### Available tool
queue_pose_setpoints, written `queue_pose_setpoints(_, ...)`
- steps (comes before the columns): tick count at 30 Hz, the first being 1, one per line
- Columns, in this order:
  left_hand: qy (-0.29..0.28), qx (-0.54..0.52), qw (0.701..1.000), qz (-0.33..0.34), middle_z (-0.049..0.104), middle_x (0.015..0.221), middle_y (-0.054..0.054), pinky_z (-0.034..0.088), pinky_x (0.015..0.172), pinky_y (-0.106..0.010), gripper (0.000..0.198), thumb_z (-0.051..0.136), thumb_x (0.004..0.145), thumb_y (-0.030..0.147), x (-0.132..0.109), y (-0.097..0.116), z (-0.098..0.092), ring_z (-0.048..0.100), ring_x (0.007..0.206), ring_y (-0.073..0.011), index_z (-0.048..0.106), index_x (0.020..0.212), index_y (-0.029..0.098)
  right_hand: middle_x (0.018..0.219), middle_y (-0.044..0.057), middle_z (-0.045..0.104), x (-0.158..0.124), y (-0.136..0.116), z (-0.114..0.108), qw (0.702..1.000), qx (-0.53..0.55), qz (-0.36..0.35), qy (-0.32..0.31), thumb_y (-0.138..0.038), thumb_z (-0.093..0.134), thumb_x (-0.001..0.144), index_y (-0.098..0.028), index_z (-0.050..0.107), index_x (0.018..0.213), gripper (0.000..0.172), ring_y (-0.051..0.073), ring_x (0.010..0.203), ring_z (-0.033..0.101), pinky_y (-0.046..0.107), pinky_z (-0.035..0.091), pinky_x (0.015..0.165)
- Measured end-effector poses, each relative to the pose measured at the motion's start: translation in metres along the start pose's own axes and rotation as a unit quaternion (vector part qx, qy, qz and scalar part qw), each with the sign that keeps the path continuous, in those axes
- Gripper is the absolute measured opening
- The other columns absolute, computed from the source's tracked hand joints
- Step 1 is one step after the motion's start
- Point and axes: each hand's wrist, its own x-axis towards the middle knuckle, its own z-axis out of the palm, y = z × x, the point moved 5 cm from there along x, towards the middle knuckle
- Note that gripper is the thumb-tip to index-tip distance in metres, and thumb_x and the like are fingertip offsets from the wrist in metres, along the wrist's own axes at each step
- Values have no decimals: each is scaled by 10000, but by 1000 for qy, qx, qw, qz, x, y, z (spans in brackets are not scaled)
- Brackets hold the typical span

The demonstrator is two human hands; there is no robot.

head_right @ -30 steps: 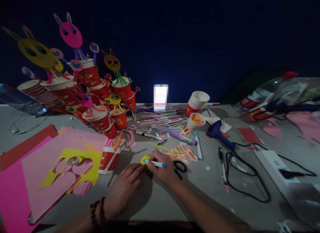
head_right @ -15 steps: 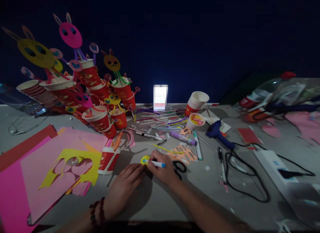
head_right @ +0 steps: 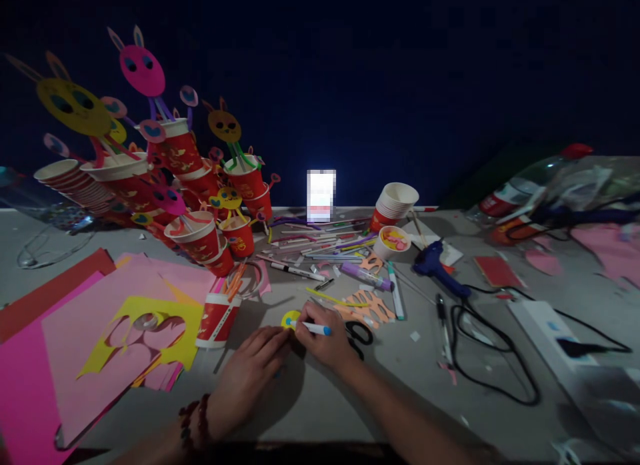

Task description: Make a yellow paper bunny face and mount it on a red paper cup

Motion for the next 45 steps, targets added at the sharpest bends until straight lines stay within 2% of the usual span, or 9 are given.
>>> queue_pose_setpoints(25, 9, 2, 1000, 2, 614, 1312, -45, 411, 1060, -392, 339, 582, 932, 271, 0, 0, 0, 522, 1203, -243, 585, 1258, 177, 591, -38, 511, 0, -1, -2, 999, 37, 0, 17, -270, 526, 831, -216, 518, 691, 151, 137, 545, 476, 257, 351, 548)
queue_pose_setpoints(32, -1, -5, 1000, 1, 594, 1337, -51, 403, 1073, -406, 393, 591, 927, 284, -2, 1, 2, 514, 1220, -256, 551, 1304, 181, 678, -11, 575, -1, 4, -11, 987, 121, 51, 92, -314, 491, 881, -217, 531, 800, 132, 156, 611, 542, 256, 424, 565)
queue_pose_setpoints(37, -7, -8, 1000, -2, 582, 1351, -58, 408, 1069, -410, 442, 627, 904, 277, -1, 1, 1, 506, 1216, -258, 533, 1323, 174, 582, -36, 492, -1, 3, -14, 994, 64, 38, 82, -264, 512, 803, -219, 483, 650, 162, 142, 551, 462, 258, 353, 543)
queue_pose_setpoints(45, 4, -2, 1000, 5, 598, 1325, -66, 418, 1058, -400, 416, 616, 906, 242, 0, 1, 0, 505, 1216, -242, 540, 1306, 159, 563, -42, 483, -2, 2, -14, 996, 31, 47, 67, -221, 502, 768, -217, 463, 626, 147, 137, 539, 450, 251, 321, 535)
